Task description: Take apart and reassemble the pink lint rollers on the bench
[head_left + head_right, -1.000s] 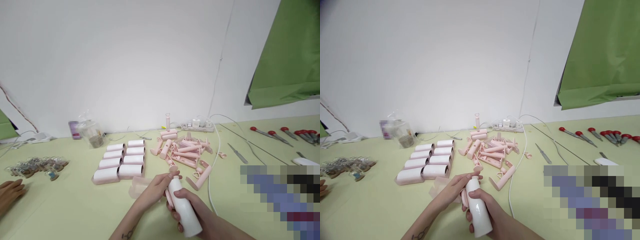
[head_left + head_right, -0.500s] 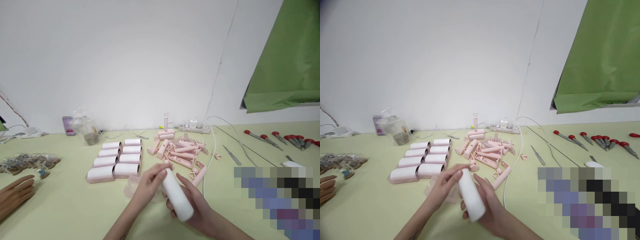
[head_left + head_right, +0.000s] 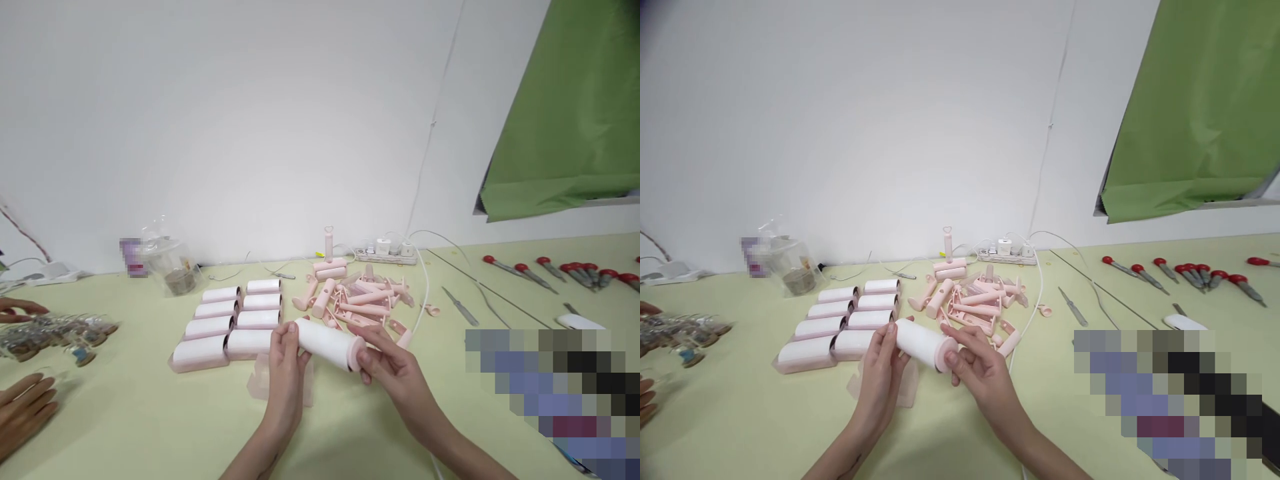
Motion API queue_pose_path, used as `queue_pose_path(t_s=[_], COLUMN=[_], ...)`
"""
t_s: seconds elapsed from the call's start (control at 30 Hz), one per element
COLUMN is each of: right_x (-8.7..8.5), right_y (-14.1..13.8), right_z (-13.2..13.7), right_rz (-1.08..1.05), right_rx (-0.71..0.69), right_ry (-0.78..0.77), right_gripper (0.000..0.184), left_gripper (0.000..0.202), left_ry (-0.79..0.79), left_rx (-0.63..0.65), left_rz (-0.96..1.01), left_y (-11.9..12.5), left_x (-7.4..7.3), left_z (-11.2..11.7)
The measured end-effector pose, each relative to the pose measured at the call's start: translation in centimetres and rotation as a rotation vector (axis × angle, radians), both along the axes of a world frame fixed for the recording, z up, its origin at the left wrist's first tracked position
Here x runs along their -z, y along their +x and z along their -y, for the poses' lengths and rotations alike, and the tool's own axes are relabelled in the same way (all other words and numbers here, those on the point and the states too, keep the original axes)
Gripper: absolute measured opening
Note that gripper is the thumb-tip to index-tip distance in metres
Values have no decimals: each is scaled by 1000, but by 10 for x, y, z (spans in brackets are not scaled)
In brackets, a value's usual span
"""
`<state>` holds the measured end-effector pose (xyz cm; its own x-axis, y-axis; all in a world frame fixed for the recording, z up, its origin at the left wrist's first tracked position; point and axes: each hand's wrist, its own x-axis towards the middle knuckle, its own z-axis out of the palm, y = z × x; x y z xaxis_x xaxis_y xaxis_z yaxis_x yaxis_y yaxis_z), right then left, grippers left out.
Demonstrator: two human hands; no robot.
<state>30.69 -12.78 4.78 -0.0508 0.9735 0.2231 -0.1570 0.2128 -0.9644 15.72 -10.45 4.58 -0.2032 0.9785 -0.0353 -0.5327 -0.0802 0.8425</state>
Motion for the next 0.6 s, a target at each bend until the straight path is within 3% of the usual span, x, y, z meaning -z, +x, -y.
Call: queue_pose_path(t_s=[0.27, 0.43, 0.53, 0.6], right_x=[6, 10, 11, 12], right_y=[-2, -2, -4, -9], right_z=[6, 7, 7, 6], right_rz=[19, 22, 175, 390], right_rx=[2, 0, 19, 29], right_ry=[63, 160, 335, 525], right_gripper=[31, 33, 35, 34], left_gripper=[24, 23, 23, 31], left_ry=[45, 6, 17, -23], left_rx=[-64, 13, 97, 225], left_rz=[7, 29, 86, 138], left_y=[2, 3, 2, 4], left_x=[-5, -10, -20, -29], left_z=[12, 18, 20, 19])
